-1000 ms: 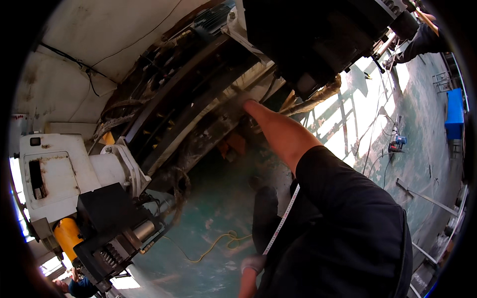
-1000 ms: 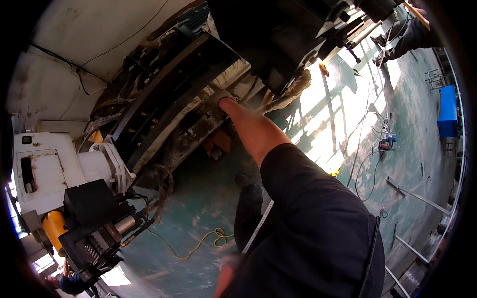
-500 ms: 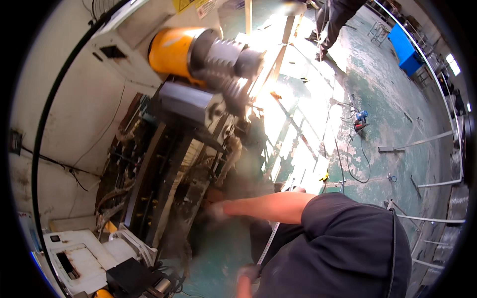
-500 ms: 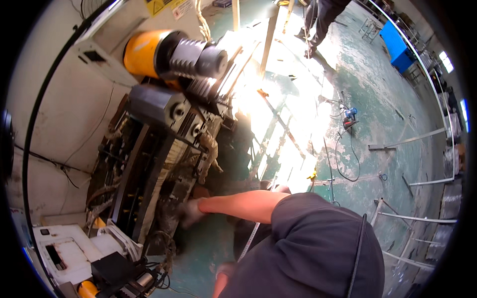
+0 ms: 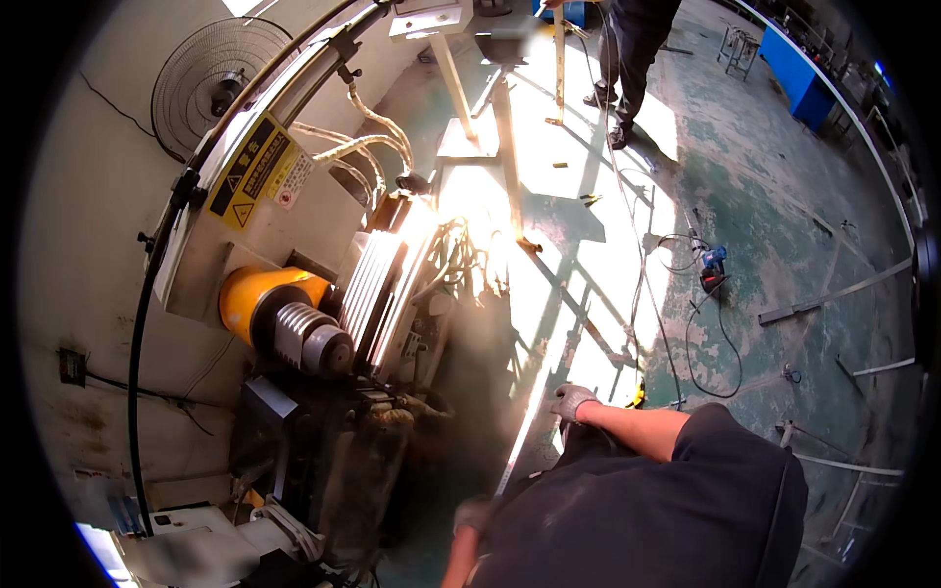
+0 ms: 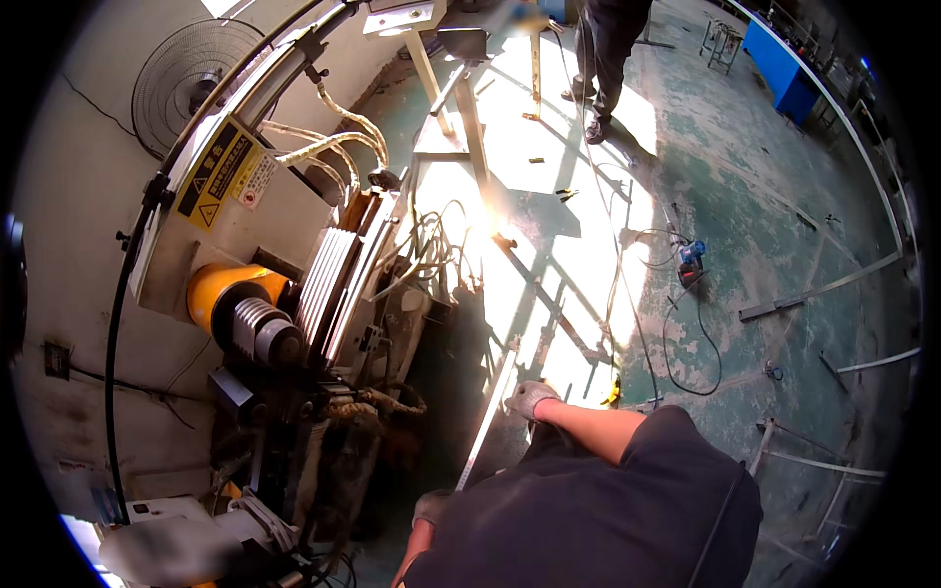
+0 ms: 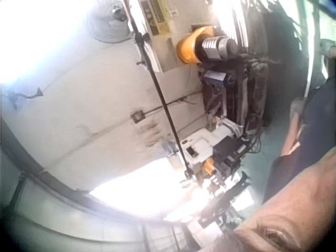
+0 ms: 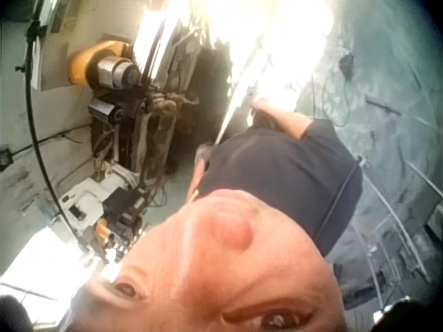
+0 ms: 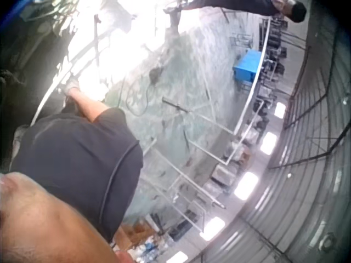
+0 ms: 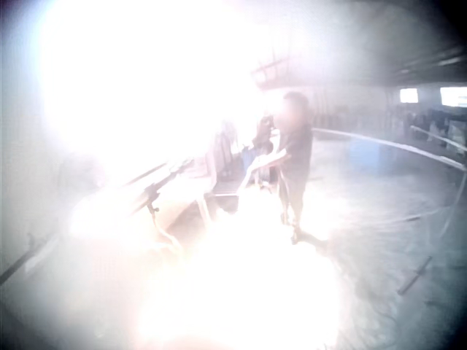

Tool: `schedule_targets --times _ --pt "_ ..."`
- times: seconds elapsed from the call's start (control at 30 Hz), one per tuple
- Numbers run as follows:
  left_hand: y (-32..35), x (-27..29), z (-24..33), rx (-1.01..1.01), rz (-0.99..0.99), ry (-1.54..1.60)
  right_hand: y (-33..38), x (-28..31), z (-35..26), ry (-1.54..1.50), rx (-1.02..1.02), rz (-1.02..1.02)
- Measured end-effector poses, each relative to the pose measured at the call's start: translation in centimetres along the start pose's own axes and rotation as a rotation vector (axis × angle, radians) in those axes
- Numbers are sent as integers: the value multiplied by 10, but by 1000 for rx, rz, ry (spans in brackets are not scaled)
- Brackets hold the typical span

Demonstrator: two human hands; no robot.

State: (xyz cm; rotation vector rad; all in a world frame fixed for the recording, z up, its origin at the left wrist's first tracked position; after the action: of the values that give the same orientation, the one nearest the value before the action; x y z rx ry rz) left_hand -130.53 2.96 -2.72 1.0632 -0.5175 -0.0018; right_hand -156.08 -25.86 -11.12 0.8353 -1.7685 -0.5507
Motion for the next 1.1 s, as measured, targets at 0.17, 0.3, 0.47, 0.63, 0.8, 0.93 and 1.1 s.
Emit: schedule_targets --times 0.17,0.3,0.47,0.63,0.8,0.93,1.1 --pt "-13 17 144 -97 133 298 -3 64 0 -912 -5 -163" --pt "-7 40 210 -120 202 345 7 146 -27 -904 91 -108" --pt "-15 66 265 -37 190 341 -27 232 -32 -1062 4 54" --pt "-58 84 314 -157 159 309 -61 312 -53 -960 85 160" --pt "-56 111 405 -323 60 598 -84 368 -82 -885 203 203" --pt "-36 157 458 -667 254 596 -128 389 -85 -937 264 156" --pt "-22 245 504 -962 825 459 -164 427 -81 -997 226 74"
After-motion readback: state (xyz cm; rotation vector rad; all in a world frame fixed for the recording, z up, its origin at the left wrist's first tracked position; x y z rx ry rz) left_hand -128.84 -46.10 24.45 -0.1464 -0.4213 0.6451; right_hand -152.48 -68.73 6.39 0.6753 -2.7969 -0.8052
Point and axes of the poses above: each hand's wrist, its own y-axis away from the middle knuckle, its own x-axis out of the back of the hand, z = x × y, the point moved 3 cm from there along -y, towards the middle knuckle, and after that the axes turned 13 degrees about y, right-handed, at the moved point
